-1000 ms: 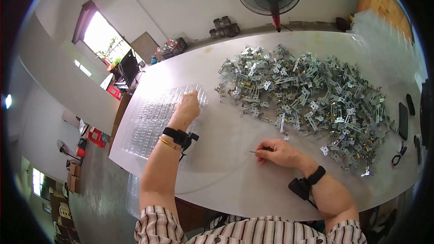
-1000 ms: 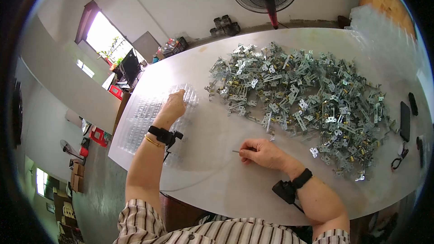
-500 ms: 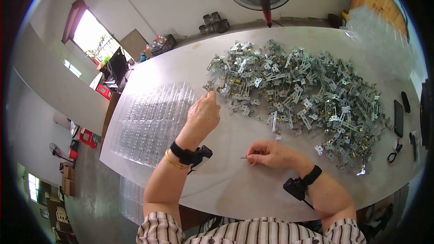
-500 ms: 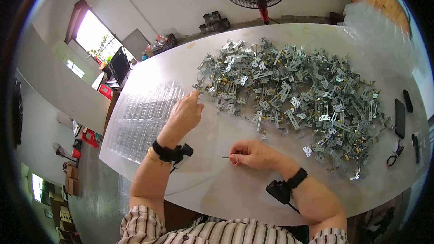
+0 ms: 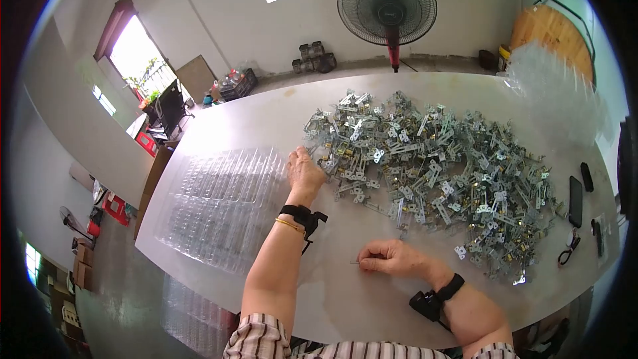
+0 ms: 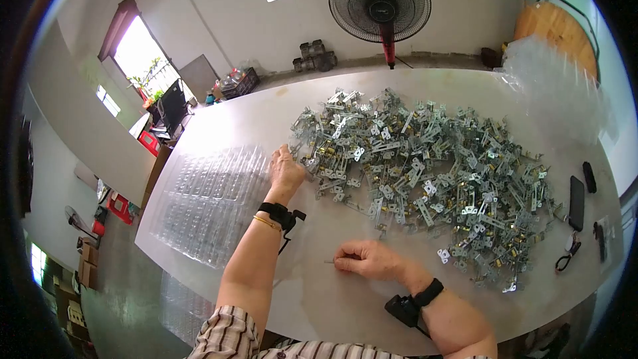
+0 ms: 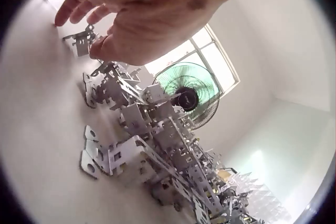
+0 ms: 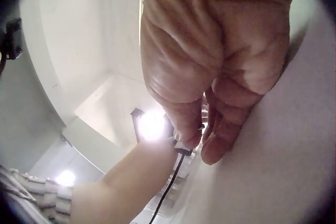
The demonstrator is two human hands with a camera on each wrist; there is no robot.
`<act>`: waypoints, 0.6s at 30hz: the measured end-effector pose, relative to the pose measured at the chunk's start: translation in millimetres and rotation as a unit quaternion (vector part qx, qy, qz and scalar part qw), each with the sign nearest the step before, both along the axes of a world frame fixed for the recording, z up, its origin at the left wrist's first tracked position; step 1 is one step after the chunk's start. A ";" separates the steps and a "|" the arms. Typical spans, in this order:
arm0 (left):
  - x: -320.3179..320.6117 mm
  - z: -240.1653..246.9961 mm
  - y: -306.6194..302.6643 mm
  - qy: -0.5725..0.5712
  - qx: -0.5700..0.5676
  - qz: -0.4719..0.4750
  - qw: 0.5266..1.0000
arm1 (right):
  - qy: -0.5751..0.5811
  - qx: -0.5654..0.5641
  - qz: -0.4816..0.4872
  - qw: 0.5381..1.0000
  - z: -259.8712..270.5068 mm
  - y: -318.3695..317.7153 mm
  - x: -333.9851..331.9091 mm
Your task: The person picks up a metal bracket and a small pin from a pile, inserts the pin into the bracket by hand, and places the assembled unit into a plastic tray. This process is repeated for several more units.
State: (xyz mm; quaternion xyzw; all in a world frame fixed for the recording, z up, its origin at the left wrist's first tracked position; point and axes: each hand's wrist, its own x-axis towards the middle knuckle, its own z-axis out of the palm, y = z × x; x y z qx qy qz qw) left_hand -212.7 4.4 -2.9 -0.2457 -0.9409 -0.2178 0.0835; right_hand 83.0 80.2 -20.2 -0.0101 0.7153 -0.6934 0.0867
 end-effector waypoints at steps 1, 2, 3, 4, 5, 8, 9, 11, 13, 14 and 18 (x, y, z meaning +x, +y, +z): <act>-2.9 0.9 2.1 -0.029 0.005 0.007 1.000 | 0.000 0.005 -0.001 1.000 1.2 0.1 0.5; -5.8 2.0 4.2 -0.057 0.009 0.014 0.998 | -0.003 0.008 -0.005 1.000 3.7 -0.4 1.2; -9.5 1.4 6.2 -0.057 0.013 0.013 0.998 | -0.006 0.011 -0.010 1.000 4.9 -0.7 1.6; -13.0 0.5 7.6 -0.069 0.014 0.013 0.997 | -0.006 0.014 -0.009 1.000 3.6 -0.6 1.4; -16.0 -0.8 8.7 -0.080 0.015 0.014 0.997 | -0.003 0.007 -0.008 1.000 1.3 -0.7 0.7; -17.2 -5.2 10.6 -0.067 0.060 0.011 0.996 | -0.005 0.006 -0.001 1.000 -1.5 0.7 -0.3; -19.0 -7.7 11.1 -0.067 0.061 0.011 0.996 | -0.007 0.008 0.001 1.000 -1.8 1.0 -0.3; -24.1 -13.5 11.2 -0.065 0.103 0.003 0.993 | -0.011 0.006 0.004 1.000 0.6 1.3 -0.1; -29.8 -20.7 10.5 -0.053 0.125 -0.009 0.991 | -0.014 0.003 0.006 1.000 3.3 1.1 0.4; -32.3 -24.1 9.8 -0.041 0.147 -0.021 0.988 | -0.022 0.011 0.002 1.000 4.7 0.7 0.8; -25.9 -13.0 8.1 -0.084 0.137 -0.021 0.987 | -0.031 0.039 -0.002 0.999 5.2 0.5 1.5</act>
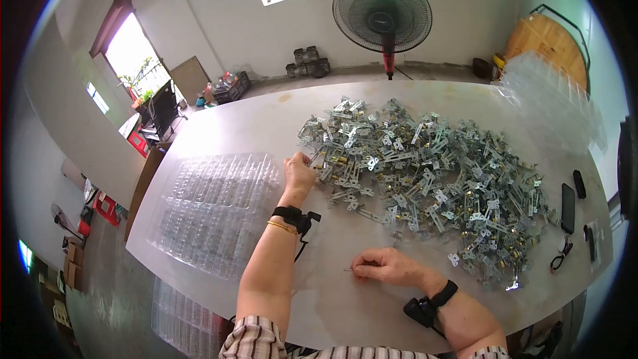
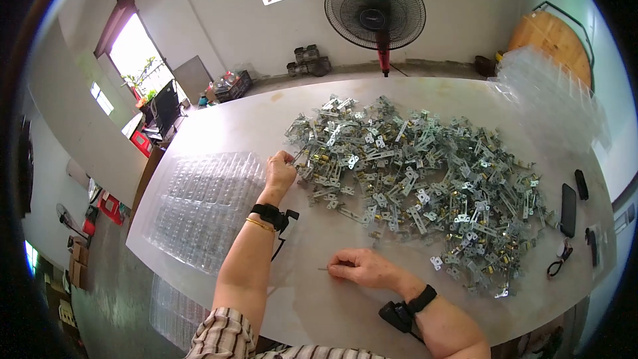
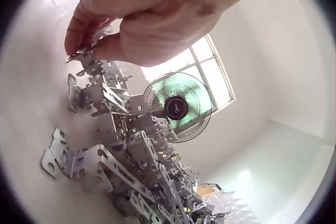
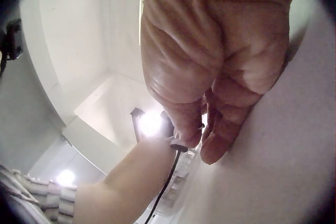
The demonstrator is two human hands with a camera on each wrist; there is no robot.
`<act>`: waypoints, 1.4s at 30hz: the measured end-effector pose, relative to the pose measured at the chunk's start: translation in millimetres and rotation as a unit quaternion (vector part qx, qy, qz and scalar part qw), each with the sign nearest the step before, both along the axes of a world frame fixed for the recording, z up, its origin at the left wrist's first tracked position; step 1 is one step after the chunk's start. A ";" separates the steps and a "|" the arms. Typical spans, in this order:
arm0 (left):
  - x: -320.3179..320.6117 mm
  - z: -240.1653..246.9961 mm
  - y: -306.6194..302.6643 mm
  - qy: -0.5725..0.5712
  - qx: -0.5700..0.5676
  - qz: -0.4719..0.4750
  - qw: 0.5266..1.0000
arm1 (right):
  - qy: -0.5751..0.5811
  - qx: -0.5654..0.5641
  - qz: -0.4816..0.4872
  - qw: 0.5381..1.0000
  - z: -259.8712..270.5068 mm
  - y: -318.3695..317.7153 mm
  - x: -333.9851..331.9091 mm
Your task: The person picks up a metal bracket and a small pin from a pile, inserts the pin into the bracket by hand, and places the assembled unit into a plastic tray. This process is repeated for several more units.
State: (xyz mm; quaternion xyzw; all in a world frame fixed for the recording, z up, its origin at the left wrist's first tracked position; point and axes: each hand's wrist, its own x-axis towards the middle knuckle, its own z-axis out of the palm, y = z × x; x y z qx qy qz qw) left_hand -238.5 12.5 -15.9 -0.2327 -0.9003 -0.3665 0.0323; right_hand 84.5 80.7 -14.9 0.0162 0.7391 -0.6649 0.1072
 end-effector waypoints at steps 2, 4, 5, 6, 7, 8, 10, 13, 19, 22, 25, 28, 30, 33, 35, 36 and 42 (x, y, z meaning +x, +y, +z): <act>0.8 -0.2 -2.2 -0.003 -0.014 -0.018 1.000 | -0.004 -0.006 0.001 1.000 -3.4 -0.1 -1.3; -0.9 -3.0 -4.3 0.000 -0.011 -0.022 1.000 | -0.009 -0.011 -0.001 1.000 -2.2 -0.9 -0.8; -1.6 -4.8 -4.8 0.003 -0.006 -0.024 1.000 | -0.003 0.000 -0.001 1.000 0.5 -1.2 -1.2; -2.6 -7.7 -5.8 -0.002 -0.006 -0.032 0.999 | 0.001 0.012 -0.002 1.000 2.5 -1.5 0.2; -3.9 -10.5 -7.4 0.026 -0.005 -0.027 0.999 | -0.004 0.013 -0.011 1.000 2.1 -1.5 1.5; -4.7 -13.3 -7.7 0.055 -0.002 -0.021 0.998 | 0.005 0.010 -0.004 1.000 0.2 -1.0 1.0; 0.6 -10.6 -10.9 0.093 0.005 -0.024 0.995 | 0.013 0.007 -0.003 1.000 2.0 -0.2 0.8; 18.2 5.4 -14.1 0.054 0.037 -0.039 0.997 | 0.016 0.024 0.009 1.000 3.5 -1.1 1.0; 76.2 39.5 -15.4 -0.108 0.183 -0.082 0.974 | 0.002 -0.042 0.011 0.999 -7.4 0.1 1.2; 102.9 37.8 -20.7 -0.292 0.315 -0.209 0.878 | 0.018 -0.085 0.029 0.996 -20.2 0.6 -4.8; 126.4 22.8 -28.6 -0.429 0.377 -0.280 0.772 | -0.015 -0.138 0.028 0.990 -18.2 0.1 -2.0; 140.6 9.6 -36.8 -0.504 0.397 -0.320 0.697 | 0.009 -0.140 0.023 0.990 -10.2 0.0 0.4; 149.8 3.2 -39.4 -0.544 0.385 -0.296 0.685 | -0.004 -0.111 0.030 0.993 -7.2 2.9 1.0; 149.3 1.2 -38.5 -0.551 0.397 -0.284 0.677 | -0.006 -0.070 0.071 0.995 3.2 5.9 1.4; 143.3 6.1 -33.6 -0.534 0.420 -0.286 0.675 | -0.002 -0.085 0.092 0.992 2.4 6.4 0.0; 140.4 8.9 -30.0 -0.535 0.424 -0.274 0.678 | 0.010 -0.095 0.101 0.990 0.8 4.1 0.5; 120.6 26.0 -7.6 -0.497 0.514 -0.227 0.661 | 0.041 -0.108 0.189 0.975 5.1 -33.1 3.8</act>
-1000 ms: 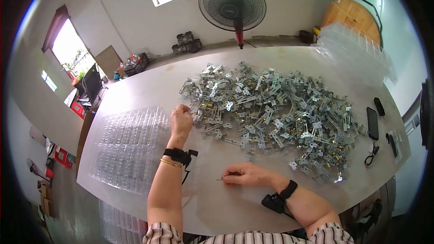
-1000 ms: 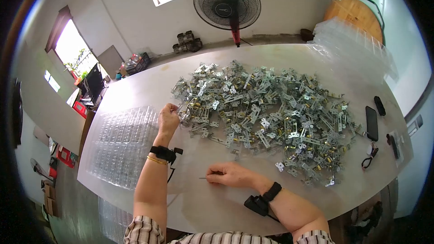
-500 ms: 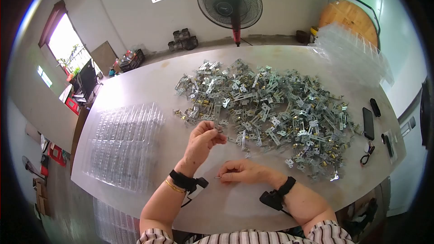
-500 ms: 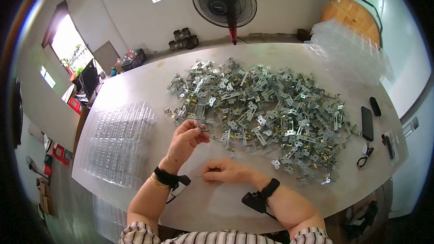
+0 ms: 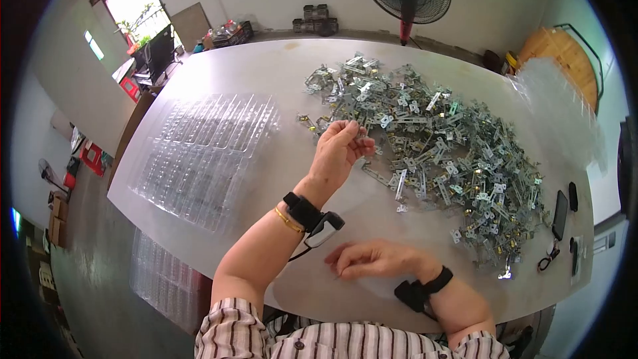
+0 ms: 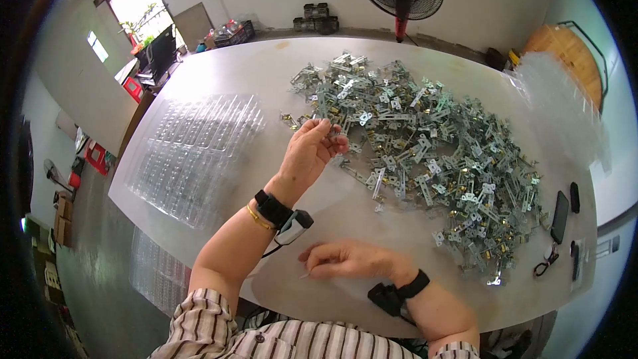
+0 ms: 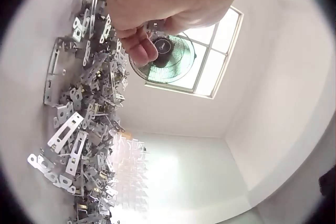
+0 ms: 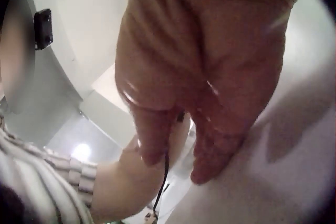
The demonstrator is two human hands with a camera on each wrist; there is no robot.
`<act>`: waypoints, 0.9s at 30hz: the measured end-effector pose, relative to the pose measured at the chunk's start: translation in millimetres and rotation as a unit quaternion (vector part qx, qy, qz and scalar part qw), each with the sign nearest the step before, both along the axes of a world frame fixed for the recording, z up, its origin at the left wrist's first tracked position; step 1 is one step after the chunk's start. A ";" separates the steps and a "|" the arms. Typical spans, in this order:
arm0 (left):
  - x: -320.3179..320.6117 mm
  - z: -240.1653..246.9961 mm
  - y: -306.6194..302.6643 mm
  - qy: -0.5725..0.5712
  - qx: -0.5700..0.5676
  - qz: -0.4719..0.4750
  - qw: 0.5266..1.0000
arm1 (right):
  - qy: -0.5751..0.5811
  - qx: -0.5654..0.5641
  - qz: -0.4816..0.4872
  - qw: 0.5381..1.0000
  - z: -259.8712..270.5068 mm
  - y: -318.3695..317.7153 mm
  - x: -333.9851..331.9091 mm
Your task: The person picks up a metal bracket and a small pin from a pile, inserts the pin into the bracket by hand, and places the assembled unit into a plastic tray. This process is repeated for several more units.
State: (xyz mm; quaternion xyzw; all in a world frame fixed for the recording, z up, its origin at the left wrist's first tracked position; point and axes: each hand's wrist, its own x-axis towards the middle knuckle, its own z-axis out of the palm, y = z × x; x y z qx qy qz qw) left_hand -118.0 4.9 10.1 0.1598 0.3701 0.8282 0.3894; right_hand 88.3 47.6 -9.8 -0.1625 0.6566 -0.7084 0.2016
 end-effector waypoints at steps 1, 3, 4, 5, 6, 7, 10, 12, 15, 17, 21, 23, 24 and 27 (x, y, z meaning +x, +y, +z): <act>-1.6 3.1 2.3 -0.011 0.001 0.020 1.000 | 0.029 0.009 0.010 0.999 -1.0 -10.0 -1.3; -3.6 4.9 8.4 -0.028 0.010 0.037 0.999 | 0.049 0.002 0.001 0.999 -3.4 -27.3 -3.9; -2.6 3.1 10.9 -0.028 0.011 0.038 0.999 | 0.070 -0.005 -0.014 0.997 -3.8 -33.9 -5.6; -1.6 1.8 13.7 -0.021 0.013 0.030 0.999 | 0.028 -0.037 -0.020 0.999 -1.6 -38.6 -7.1; -0.5 2.3 15.8 -0.013 0.016 0.020 1.000 | 0.029 -0.035 -0.020 0.999 1.0 -42.0 -7.9; 0.7 2.6 17.4 -0.012 0.018 0.019 1.000 | 0.017 -0.059 -0.005 0.998 3.5 -44.4 -8.5; 6.1 2.3 20.7 0.000 0.026 -0.006 1.000 | 0.005 -0.107 0.021 0.994 1.6 -47.5 -8.9; 6.8 1.0 18.8 -0.006 0.010 -0.019 1.000 | 0.006 -0.133 0.036 0.990 -0.5 -44.0 -9.5; 8.5 -4.0 10.2 0.004 0.007 -0.050 0.999 | -0.111 -0.222 0.066 0.966 -1.3 -28.9 -6.4; 10.2 -10.7 6.2 -0.002 0.008 -0.072 0.997 | -0.144 -0.292 0.070 0.943 -1.9 -23.0 -3.6; 14.3 -22.5 -0.6 0.012 0.035 -0.098 0.994 | -0.117 -0.217 0.082 0.966 -6.9 -20.9 -3.8; 16.9 -28.4 -2.8 0.011 0.044 -0.111 0.993 | -0.105 -0.108 0.078 0.985 -1.9 -23.8 -5.2; 17.5 -29.5 -3.7 0.013 0.048 -0.120 0.991 | -0.108 -0.105 0.073 0.986 -4.3 -24.1 -5.4; 14.9 -30.1 -7.0 0.010 0.061 -0.146 0.987 | -0.092 -0.051 0.056 0.993 -7.3 -20.6 -6.6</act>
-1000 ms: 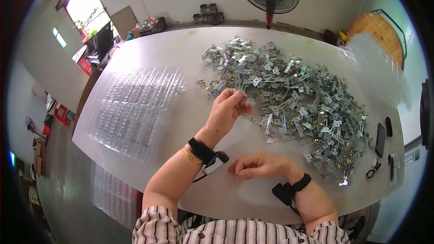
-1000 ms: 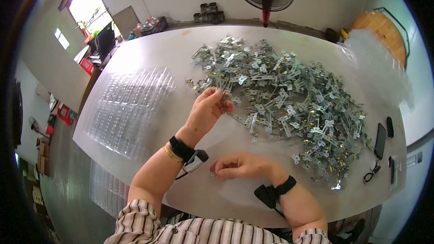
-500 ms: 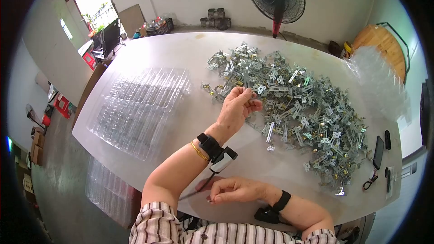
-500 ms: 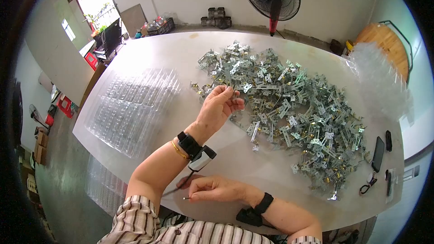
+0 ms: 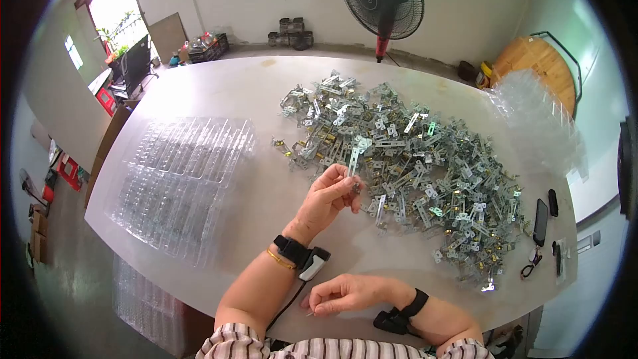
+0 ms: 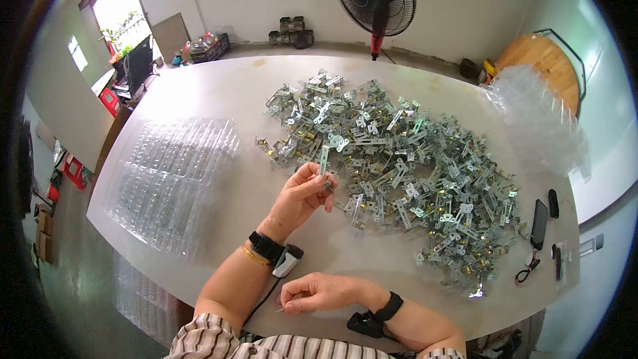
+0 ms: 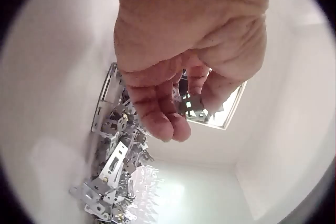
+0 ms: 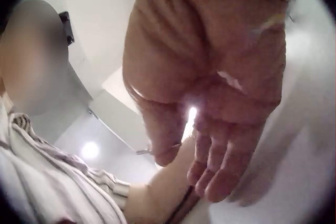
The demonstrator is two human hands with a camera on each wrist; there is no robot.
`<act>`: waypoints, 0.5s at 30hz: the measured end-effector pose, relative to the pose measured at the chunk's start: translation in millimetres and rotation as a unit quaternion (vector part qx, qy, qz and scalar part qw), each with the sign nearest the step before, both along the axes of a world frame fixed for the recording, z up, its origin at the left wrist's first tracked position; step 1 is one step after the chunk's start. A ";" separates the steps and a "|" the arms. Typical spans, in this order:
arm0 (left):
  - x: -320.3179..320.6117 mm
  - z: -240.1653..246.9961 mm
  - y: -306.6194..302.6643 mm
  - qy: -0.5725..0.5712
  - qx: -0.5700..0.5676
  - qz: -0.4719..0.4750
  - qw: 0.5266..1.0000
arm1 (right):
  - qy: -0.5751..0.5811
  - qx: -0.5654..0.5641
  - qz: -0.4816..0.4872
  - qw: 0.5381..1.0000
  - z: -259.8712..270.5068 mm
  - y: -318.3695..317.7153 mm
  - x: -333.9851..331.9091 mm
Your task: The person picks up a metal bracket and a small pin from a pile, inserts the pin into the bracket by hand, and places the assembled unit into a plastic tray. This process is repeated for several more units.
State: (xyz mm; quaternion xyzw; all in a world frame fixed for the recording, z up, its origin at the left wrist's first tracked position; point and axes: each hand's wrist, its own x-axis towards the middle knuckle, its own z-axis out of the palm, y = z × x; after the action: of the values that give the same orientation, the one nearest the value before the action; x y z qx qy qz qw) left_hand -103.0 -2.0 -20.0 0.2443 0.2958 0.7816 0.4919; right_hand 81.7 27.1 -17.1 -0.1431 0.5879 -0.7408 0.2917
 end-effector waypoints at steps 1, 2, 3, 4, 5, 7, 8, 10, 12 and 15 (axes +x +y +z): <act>-1.5 -0.1 -1.2 -0.003 0.009 -0.015 1.000 | 0.016 0.042 -0.012 0.999 7.5 5.1 1.8; -3.2 0.0 -3.2 -0.006 0.013 -0.018 1.000 | 0.032 0.085 -0.023 0.996 16.6 10.4 3.8; -5.1 0.0 -5.8 -0.007 0.014 -0.032 0.999 | 0.028 0.089 -0.025 0.995 27.5 16.6 4.6; -7.0 0.0 -7.3 -0.008 0.015 -0.046 0.999 | 0.066 0.110 -0.104 0.986 41.8 23.9 4.5; -8.0 -0.3 -7.6 -0.012 0.018 -0.048 0.999 | 0.103 0.130 -0.182 0.969 58.4 31.3 5.0; -8.8 -1.6 -7.6 -0.019 0.002 -0.053 0.998 | 0.121 0.121 -0.311 0.935 82.2 49.4 6.2; -9.8 -2.4 -7.5 -0.022 0.004 -0.054 0.998 | 0.148 0.100 -0.381 0.907 82.8 58.7 5.3; -11.8 -3.5 -7.5 0.015 -0.005 -0.083 0.996 | 0.225 0.134 -0.505 0.823 87.1 76.9 -5.8; -13.3 -3.0 -8.8 0.023 -0.012 -0.098 0.995 | 0.231 0.162 -0.557 0.781 84.9 88.4 -18.4; -12.2 -2.1 -9.5 0.042 -0.026 -0.115 0.992 | 0.235 0.181 -0.608 0.737 74.4 97.8 -28.7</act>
State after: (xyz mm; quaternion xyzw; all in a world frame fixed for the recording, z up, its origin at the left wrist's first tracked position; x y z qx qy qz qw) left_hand -115.3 -11.5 -22.1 0.2965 0.3062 0.7007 0.5722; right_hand 53.0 124.8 57.3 0.1309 0.7225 -0.5830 -0.3477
